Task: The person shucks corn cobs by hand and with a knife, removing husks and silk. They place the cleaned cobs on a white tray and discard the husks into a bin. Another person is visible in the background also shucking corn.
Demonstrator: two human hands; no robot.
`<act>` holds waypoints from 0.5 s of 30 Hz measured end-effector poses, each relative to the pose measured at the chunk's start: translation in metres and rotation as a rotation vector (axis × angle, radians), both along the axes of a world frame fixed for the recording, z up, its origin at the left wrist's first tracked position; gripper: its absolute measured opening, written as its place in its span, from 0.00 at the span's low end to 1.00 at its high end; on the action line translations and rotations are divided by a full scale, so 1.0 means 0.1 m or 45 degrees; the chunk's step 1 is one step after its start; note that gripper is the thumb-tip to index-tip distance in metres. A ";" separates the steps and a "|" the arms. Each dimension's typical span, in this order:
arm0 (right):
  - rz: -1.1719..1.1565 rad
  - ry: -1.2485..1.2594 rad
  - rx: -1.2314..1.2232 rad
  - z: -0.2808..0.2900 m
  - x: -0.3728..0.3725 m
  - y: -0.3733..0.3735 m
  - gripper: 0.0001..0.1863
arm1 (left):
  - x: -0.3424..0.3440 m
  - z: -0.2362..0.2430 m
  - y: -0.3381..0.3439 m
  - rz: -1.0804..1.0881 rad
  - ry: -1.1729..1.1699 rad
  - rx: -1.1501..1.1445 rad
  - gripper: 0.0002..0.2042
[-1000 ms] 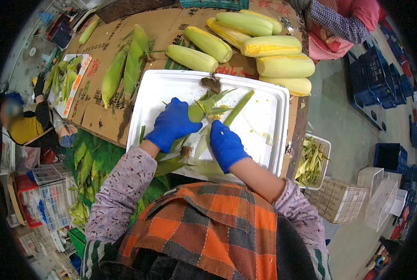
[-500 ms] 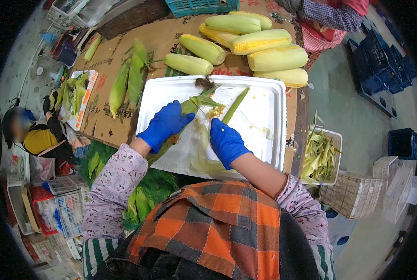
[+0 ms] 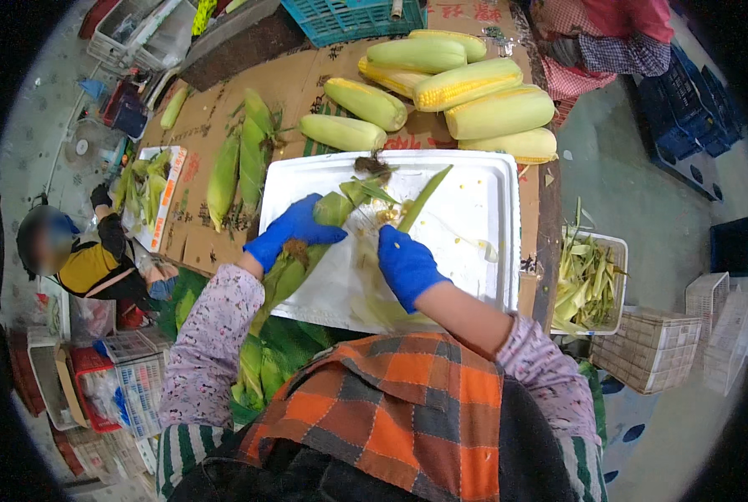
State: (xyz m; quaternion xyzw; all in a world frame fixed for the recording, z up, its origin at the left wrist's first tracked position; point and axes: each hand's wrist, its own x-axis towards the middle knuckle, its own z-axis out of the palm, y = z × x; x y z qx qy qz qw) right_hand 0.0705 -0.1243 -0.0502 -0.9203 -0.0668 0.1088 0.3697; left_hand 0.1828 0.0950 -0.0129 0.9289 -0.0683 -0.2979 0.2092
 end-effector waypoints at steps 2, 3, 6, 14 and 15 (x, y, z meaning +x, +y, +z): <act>0.010 -0.007 -0.023 -0.02 0.01 -0.02 0.12 | -0.14 0.26 -0.08 -0.008 0.007 -0.023 0.36; 0.014 -0.005 -0.035 -0.02 0.00 -0.01 0.13 | -0.19 0.35 -0.13 -0.001 -0.002 -0.252 0.37; -0.010 -0.059 0.050 -0.08 0.07 0.02 0.12 | -0.32 0.74 -0.37 0.045 0.026 -0.718 0.35; -0.025 -0.096 -0.128 -0.10 0.01 -0.42 0.14 | -0.54 1.11 0.17 0.075 -0.196 -0.106 0.45; -0.011 -0.069 -0.127 -0.08 -0.01 -0.43 0.13 | -0.63 1.18 0.18 0.054 -0.263 -0.134 0.43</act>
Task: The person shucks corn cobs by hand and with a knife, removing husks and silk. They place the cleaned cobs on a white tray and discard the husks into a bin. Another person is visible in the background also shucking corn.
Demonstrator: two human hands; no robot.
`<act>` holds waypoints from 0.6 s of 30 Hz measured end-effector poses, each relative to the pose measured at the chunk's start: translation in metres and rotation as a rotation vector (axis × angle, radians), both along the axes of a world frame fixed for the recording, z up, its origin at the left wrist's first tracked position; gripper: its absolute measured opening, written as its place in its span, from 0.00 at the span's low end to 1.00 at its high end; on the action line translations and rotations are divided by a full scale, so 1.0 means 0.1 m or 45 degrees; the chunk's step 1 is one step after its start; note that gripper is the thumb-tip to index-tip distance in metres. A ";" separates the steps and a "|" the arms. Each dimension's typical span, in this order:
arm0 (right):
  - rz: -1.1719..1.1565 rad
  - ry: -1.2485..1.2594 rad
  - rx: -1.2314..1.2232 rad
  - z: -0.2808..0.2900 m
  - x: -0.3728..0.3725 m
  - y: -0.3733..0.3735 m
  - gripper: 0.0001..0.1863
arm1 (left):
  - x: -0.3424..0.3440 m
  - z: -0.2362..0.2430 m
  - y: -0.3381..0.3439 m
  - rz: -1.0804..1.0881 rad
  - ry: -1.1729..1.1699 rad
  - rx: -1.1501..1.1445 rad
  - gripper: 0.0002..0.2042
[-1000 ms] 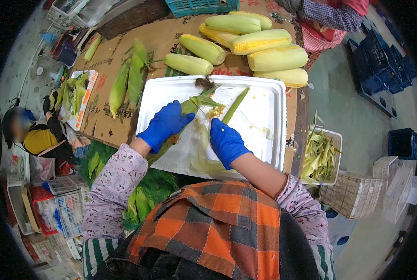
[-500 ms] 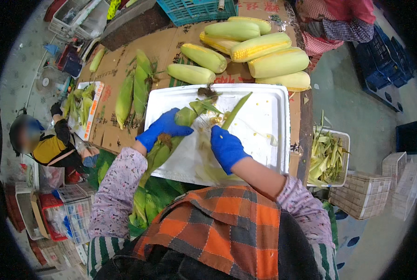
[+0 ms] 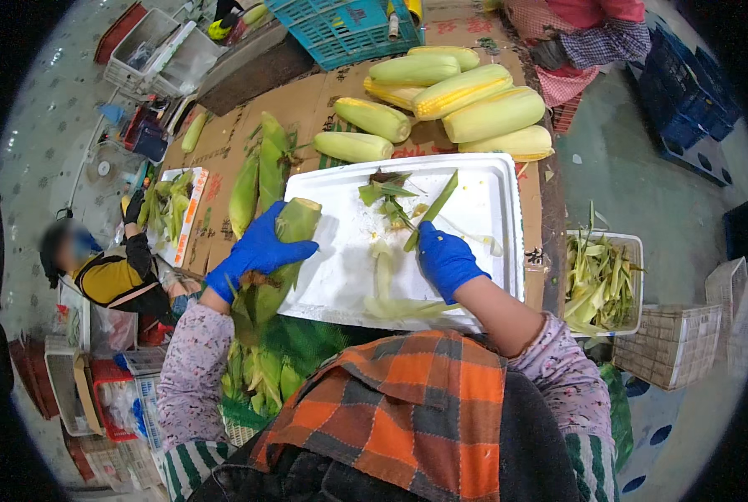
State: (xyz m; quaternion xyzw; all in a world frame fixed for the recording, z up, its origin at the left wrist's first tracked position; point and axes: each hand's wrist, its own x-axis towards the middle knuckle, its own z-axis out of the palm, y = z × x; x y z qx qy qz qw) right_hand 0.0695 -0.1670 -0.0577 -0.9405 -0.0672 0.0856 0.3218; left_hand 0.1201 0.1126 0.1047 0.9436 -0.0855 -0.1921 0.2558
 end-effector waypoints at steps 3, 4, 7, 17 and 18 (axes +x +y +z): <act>-0.030 0.362 0.486 0.64 -0.04 0.03 0.19 | -0.33 0.16 0.08 -0.218 -0.398 0.018 0.35; -0.064 0.514 0.675 0.79 -0.04 0.05 0.21 | -0.39 0.20 0.05 -0.396 -0.524 0.074 0.34; 0.049 0.705 1.509 0.99 0.01 0.08 0.24 | -0.53 0.36 -0.25 -0.891 -0.858 0.208 0.30; -0.253 0.959 2.000 1.27 -0.23 0.30 0.21 | -0.83 0.18 -0.62 -1.045 -1.506 0.417 0.25; -0.191 0.894 1.959 1.20 -0.21 0.30 0.22 | -0.84 0.12 -0.58 -0.859 -1.280 0.265 0.28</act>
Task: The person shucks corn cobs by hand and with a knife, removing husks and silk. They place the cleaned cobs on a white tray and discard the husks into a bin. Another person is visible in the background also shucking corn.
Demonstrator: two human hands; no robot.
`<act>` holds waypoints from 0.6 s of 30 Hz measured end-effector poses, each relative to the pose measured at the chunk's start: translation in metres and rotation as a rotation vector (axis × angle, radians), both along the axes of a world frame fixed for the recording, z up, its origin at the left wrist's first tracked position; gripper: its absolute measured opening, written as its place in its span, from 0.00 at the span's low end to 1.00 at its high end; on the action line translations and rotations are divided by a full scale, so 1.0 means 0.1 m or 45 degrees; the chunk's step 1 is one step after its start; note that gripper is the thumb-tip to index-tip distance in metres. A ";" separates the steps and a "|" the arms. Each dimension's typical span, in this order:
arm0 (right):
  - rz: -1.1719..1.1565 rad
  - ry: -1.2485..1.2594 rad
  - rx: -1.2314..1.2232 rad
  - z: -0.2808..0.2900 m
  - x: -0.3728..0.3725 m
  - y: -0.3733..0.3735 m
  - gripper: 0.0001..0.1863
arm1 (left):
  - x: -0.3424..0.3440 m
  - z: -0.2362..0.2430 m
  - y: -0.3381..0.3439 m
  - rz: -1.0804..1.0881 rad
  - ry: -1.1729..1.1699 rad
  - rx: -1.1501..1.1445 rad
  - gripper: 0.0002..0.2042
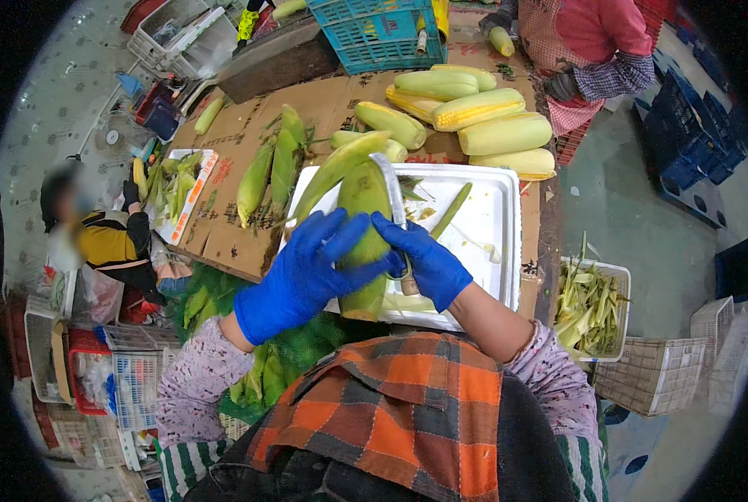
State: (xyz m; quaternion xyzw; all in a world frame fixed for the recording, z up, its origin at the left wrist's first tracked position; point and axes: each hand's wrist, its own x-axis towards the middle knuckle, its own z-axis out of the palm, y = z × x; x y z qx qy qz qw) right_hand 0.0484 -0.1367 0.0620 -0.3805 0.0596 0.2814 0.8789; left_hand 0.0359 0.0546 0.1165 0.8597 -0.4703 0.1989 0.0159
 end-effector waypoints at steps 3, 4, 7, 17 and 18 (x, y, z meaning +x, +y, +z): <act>0.021 -0.238 -0.212 -0.10 0.06 -0.08 0.25 | -0.07 -0.11 0.17 0.255 0.777 -0.610 0.36; -0.065 -0.287 -0.280 -0.12 0.02 -0.03 0.26 | -0.07 -0.16 0.18 0.335 1.075 -0.792 0.35; -0.125 -0.323 -0.496 -0.22 -0.15 0.10 0.30 | 0.00 -0.32 0.06 0.572 1.622 -1.138 0.34; -0.034 -0.361 -1.240 -0.27 -0.35 -0.40 0.16 | 0.15 -1.05 0.25 1.045 1.031 -0.441 0.46; -0.097 -0.555 -1.241 -0.47 -0.43 -0.42 0.13 | 0.14 -0.96 0.19 1.066 0.999 -0.271 0.46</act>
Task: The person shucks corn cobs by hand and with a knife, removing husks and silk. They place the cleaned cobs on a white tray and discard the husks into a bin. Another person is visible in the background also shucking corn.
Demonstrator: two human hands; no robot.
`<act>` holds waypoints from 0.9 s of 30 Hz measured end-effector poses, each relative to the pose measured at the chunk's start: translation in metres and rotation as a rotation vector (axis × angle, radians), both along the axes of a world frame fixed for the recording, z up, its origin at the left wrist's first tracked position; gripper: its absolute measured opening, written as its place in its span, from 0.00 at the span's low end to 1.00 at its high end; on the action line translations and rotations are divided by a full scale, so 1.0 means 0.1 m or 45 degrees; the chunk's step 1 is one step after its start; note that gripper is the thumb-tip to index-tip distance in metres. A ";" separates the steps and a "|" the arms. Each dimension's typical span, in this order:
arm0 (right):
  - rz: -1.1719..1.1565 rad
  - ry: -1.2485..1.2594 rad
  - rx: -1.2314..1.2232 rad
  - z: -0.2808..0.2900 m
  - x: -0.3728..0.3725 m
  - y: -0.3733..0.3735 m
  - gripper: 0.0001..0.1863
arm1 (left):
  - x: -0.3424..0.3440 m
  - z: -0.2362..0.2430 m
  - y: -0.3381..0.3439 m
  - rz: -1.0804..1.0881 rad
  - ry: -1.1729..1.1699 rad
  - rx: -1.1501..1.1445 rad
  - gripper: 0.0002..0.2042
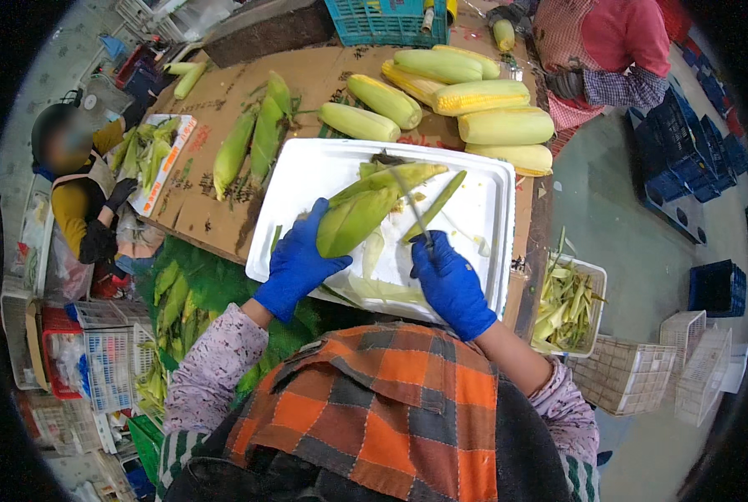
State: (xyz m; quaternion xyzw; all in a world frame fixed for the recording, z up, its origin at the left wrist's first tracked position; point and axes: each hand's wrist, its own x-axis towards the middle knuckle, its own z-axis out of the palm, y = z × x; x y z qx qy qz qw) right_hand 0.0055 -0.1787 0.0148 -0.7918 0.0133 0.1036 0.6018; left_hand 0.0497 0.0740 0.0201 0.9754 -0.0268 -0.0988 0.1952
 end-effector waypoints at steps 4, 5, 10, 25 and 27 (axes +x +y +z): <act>0.112 -0.339 -0.359 -0.22 -0.06 0.01 0.11 | 0.05 -0.01 -0.04 -0.046 -0.028 -0.050 0.44; 0.128 -0.384 -0.400 -0.28 -0.05 0.02 0.12 | 0.14 -0.02 -0.01 -0.063 -0.002 -0.042 0.42; 0.178 -0.294 -0.556 -0.24 0.02 0.10 0.08 | 0.40 -0.20 0.01 -0.104 0.206 -0.121 0.43; 0.444 -0.073 -0.769 -0.47 0.37 0.22 0.10 | 0.22 -0.35 -0.15 -0.135 -0.109 0.026 0.38; 0.471 -0.125 -0.822 -0.52 0.46 0.29 0.09 | 0.19 -0.36 -0.19 -0.106 -0.123 0.048 0.38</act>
